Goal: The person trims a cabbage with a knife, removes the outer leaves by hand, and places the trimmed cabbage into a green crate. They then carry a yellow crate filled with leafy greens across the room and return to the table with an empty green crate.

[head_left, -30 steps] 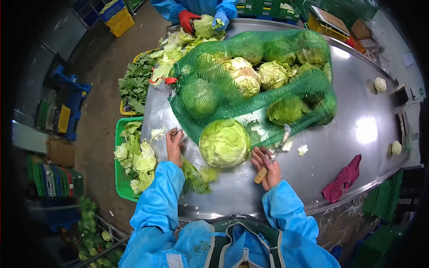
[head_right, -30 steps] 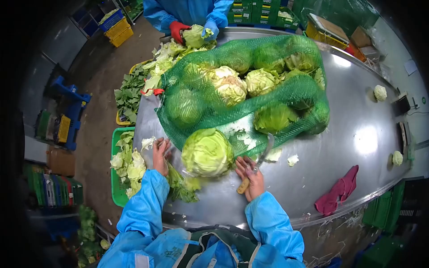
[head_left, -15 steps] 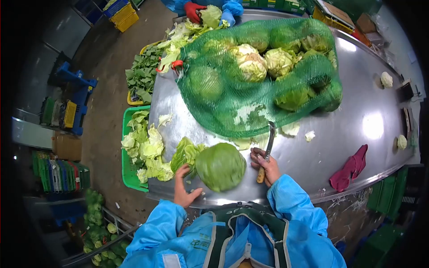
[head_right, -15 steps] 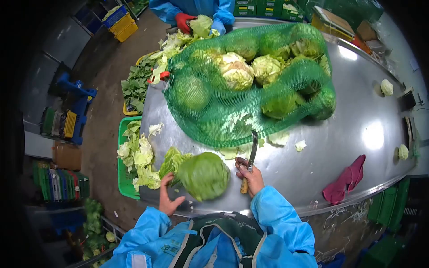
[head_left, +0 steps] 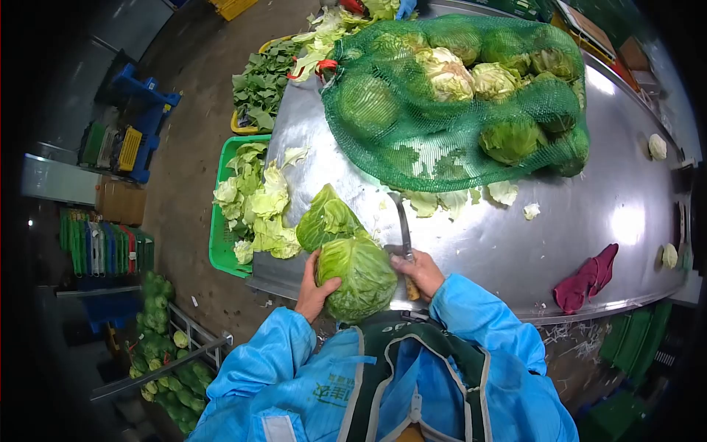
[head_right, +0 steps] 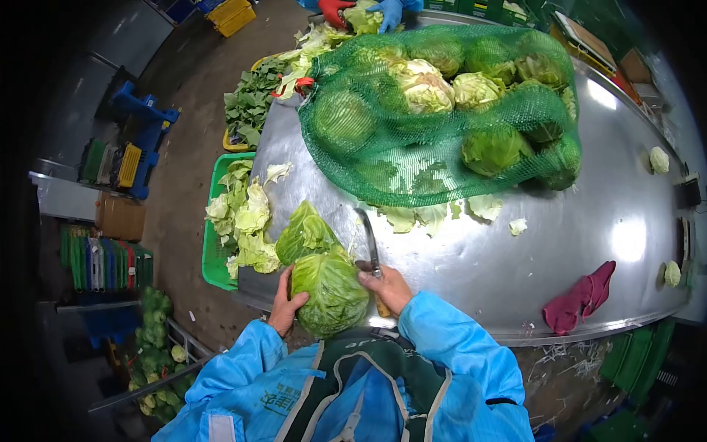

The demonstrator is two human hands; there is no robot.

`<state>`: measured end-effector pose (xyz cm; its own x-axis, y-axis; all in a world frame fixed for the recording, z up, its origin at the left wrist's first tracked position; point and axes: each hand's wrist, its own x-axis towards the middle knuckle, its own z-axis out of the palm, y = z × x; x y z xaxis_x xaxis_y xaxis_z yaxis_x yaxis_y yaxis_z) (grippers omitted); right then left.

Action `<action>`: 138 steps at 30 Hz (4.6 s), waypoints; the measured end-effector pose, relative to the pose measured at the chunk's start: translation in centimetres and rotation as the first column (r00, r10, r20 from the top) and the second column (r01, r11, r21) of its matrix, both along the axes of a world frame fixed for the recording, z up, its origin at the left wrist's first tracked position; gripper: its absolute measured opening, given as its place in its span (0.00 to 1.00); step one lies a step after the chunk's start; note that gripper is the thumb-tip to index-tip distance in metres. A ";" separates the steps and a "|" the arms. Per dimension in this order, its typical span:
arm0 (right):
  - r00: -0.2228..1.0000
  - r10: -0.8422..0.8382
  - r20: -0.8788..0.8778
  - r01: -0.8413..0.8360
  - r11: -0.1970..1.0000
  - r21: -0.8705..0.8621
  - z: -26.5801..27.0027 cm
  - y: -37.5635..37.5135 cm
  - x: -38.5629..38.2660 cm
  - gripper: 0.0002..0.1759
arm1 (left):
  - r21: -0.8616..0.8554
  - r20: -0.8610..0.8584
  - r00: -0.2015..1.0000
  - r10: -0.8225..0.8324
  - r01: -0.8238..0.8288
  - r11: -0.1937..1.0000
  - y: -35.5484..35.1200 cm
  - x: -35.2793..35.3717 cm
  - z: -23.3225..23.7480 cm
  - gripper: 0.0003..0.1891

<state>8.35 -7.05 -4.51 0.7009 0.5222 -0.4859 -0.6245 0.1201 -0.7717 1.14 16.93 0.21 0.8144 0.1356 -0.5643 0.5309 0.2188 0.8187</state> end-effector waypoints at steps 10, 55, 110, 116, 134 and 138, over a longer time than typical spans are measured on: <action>0.984 0.128 0.123 -0.053 0.873 -0.485 3.0 -4.3 -1.6 0.21 | 0.876 0.229 0.551 -0.802 0.242 0.417 -0.9 4.6 2.2 0.59; 0.867 0.345 0.359 -0.218 0.911 -0.349 5.5 1.5 2.4 0.30 | 0.265 0.149 0.970 0.190 -0.224 0.938 -0.4 2.1 1.7 0.47; 0.492 0.668 0.558 -0.105 0.682 -0.724 7.9 8.0 3.3 0.35 | 0.115 0.174 0.969 0.173 -0.194 0.974 1.5 1.7 0.3 0.49; 0.528 0.750 0.399 -0.126 0.534 -0.836 6.8 8.7 3.9 0.31 | 0.187 0.118 0.979 0.165 -0.185 0.965 1.3 2.2 0.2 0.48; 0.794 0.280 0.539 0.193 0.724 -0.662 5.5 2.7 6.3 0.27 | 0.453 0.134 0.922 -0.362 0.268 0.850 5.6 8.2 0.1 0.46; 0.502 0.644 0.577 -0.043 0.685 -0.727 6.4 6.0 6.3 0.30 | 0.580 0.184 0.929 -0.322 0.162 0.799 4.4 8.6 0.2 0.48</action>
<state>14.69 -1.01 1.85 0.7494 0.6435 -0.1557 0.3476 -0.5826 -0.7347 9.74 21.36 0.43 0.9665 0.1333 -0.2195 0.2555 -0.4125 0.8744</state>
